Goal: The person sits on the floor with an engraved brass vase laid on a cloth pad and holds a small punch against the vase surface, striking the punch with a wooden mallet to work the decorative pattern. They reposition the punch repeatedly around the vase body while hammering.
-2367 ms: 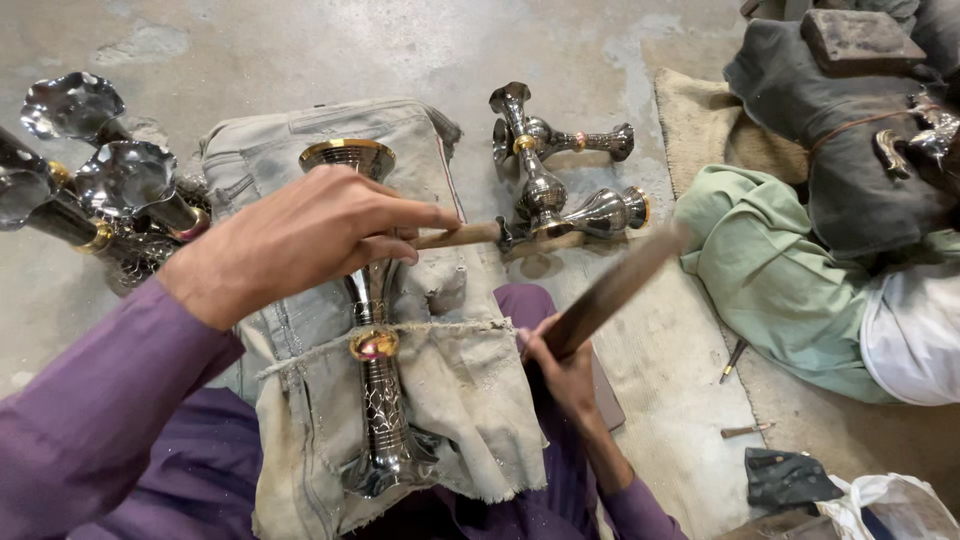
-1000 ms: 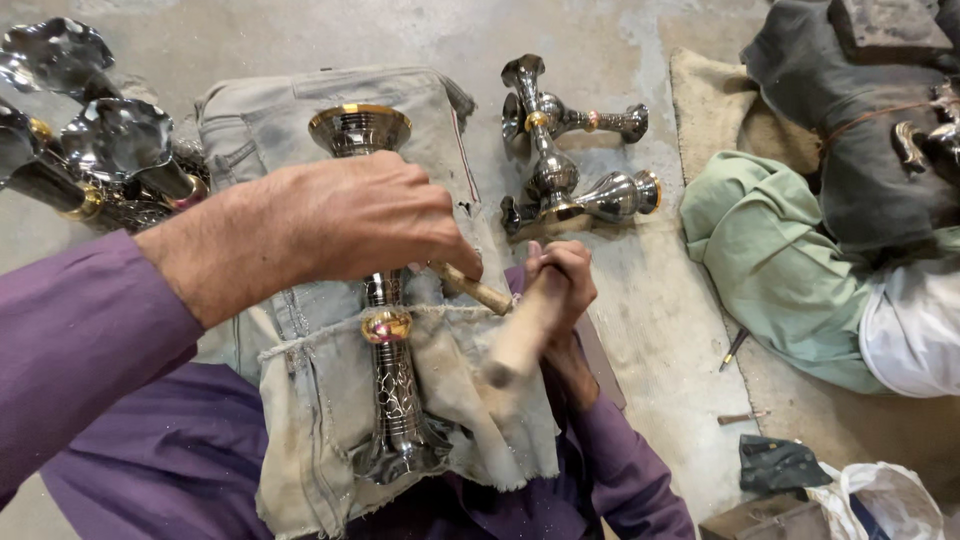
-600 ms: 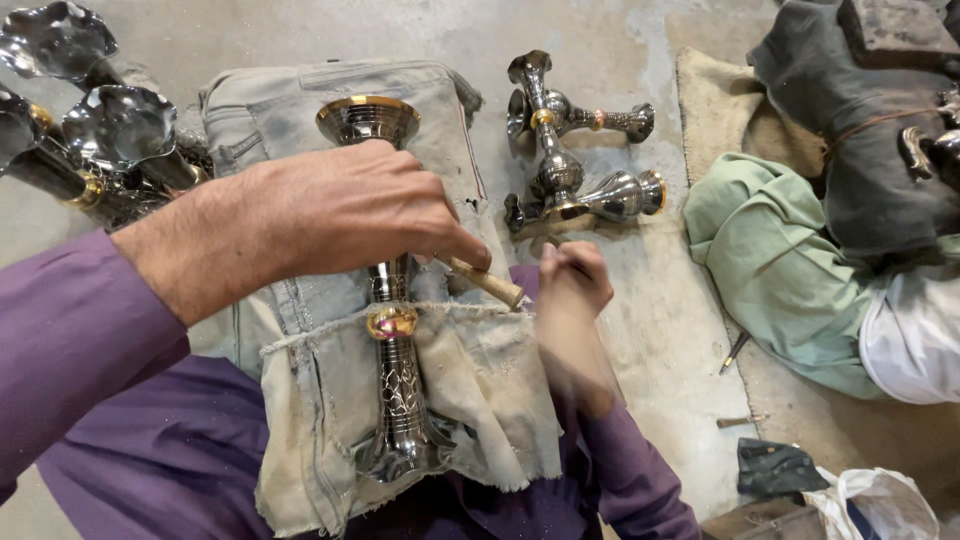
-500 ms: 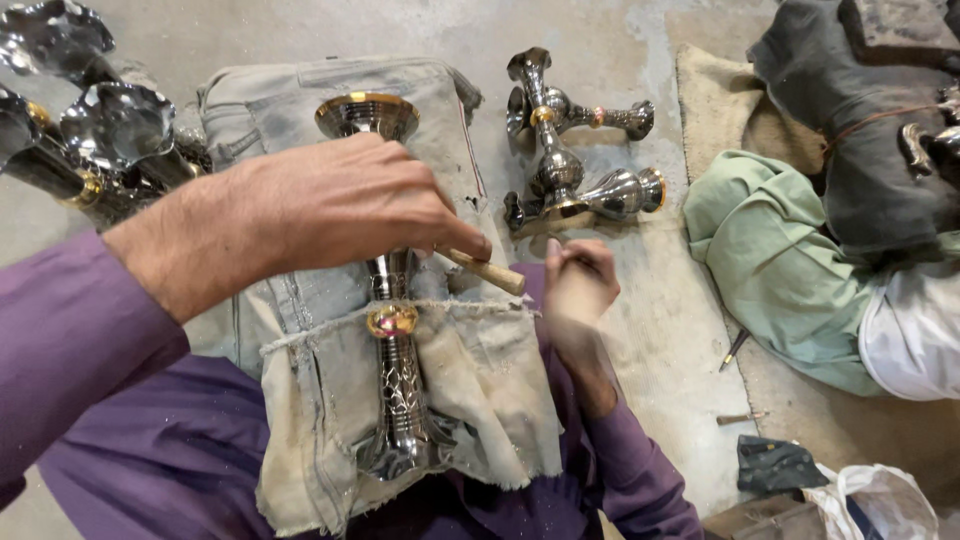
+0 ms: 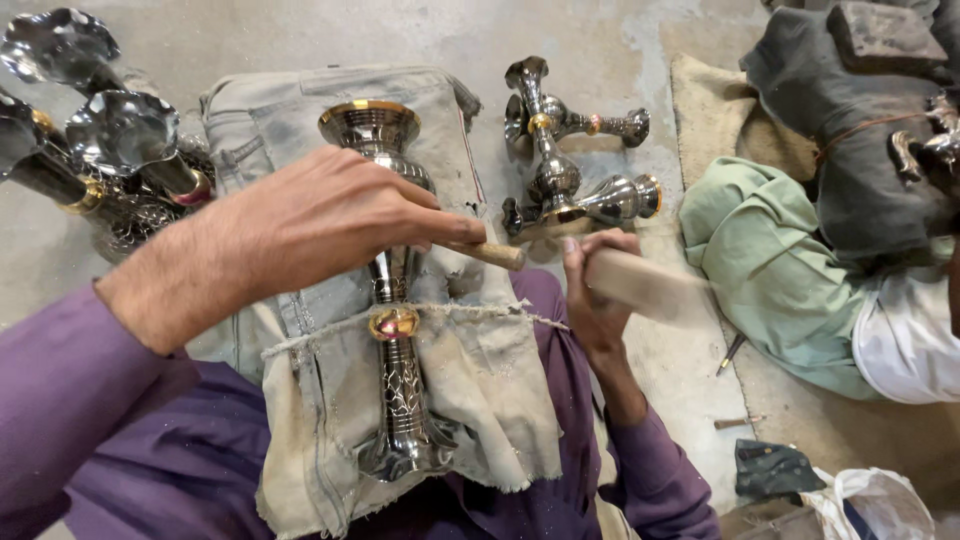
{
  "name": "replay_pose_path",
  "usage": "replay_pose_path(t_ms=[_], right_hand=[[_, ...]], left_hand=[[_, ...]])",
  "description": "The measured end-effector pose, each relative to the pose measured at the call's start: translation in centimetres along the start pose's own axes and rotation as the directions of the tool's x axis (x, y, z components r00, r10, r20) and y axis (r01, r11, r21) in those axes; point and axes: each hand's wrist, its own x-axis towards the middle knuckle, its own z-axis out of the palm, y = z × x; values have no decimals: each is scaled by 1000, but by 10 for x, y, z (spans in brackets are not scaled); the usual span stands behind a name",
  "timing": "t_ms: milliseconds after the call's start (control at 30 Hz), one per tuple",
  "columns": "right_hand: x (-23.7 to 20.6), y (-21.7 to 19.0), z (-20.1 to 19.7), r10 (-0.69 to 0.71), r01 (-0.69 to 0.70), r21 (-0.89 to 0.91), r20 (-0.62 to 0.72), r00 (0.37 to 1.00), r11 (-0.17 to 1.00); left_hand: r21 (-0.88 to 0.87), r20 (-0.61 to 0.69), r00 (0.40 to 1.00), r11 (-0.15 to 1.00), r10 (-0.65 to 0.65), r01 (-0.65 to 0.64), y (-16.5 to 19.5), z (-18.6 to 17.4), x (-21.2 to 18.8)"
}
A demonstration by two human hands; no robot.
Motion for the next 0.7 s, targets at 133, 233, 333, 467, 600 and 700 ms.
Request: replay_pose_path(t_ms=[133,233,333,467,600,700], right_hand=[[14,-11,-10,-109,171,-411,171,979,895],[22,-23,-13,48,-35,-130,96,994,991],[29,-33,-17,-61,67,-31,165,984,997],[39,-38,-26,6,46,-301,172,985,952],[52,-47,-32,76,-10,-207,315,946,978],[63,-62,-40,-114,304,-508,371,922,806]], left_hand=[[-66,-19,994,992,-106,105,0,6,-8],[-178,-144,978,976,-153,127,1,13,-15],[-213,-167,963,961,-214,176,0,22,-19],[-237,-251,930,949,-268,210,1,35,-28],[-298,-291,891,918,-348,261,2,48,-34],[-356,-391,846,907,-363,225,3,53,-38]])
